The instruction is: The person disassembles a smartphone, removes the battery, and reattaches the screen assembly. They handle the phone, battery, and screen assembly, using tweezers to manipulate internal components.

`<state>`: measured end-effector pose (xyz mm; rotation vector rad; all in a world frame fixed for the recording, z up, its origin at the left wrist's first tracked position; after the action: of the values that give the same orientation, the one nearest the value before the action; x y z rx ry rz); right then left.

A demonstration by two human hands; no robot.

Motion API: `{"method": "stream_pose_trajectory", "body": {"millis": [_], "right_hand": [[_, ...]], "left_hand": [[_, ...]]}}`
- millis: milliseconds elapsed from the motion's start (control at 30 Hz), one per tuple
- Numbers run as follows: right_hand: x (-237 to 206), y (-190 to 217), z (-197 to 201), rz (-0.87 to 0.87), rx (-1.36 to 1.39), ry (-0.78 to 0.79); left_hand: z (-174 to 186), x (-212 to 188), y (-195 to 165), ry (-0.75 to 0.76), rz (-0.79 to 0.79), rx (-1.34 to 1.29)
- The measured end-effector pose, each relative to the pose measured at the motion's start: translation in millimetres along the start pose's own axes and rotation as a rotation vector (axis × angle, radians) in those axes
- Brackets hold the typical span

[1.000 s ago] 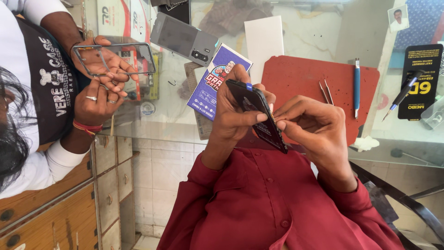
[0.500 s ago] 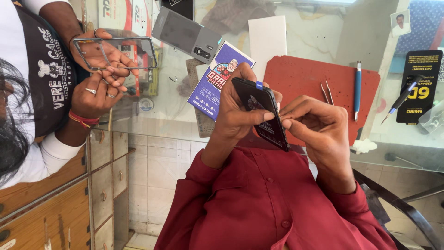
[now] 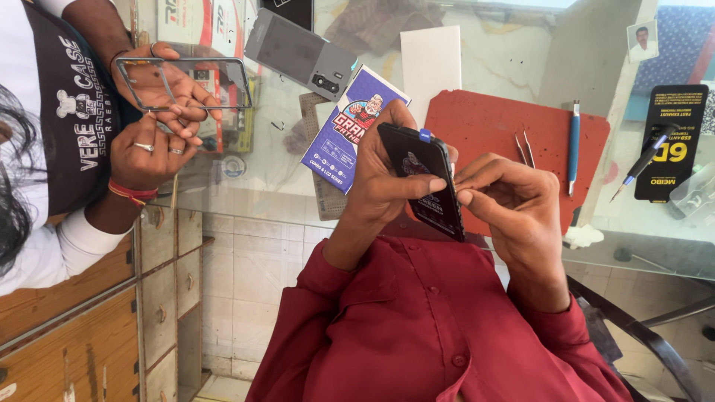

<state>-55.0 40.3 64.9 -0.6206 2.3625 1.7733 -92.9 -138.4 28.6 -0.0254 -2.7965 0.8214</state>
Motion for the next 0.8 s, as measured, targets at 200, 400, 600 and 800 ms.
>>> {"method": "stream_pose_trajectory", "body": {"millis": [200,400,600,800], "right_hand": [[-0.7,-0.6,1.3,-0.011,0.010,-0.004],[0.3,-2.0,2.4,-0.005,0.011,0.004],[0.7,-3.1,3.0,-0.011,0.039,0.016],[1.1,-3.6,4.0,-0.012,0.043,0.014]], "left_hand": [[1.3,-0.6,1.4,0.002,0.009,0.016],[3.5,-1.4,3.1,0.005,0.001,0.026],[4.7,-2.6,3.6,-0.014,0.014,0.045],[3.6,-1.4,3.5,-0.007,0.008,0.056]]}}
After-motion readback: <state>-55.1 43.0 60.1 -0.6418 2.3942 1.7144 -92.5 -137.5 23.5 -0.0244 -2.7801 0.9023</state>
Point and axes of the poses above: each hand's wrist, its own x-axis towards the middle knuckle, its own z-axis out of the back of the hand, y = z × x, the point moved 2 cm from there along x, towards the middle knuckle, and after that the axes turned 14 degrees about -z, right-handed, at the moved point
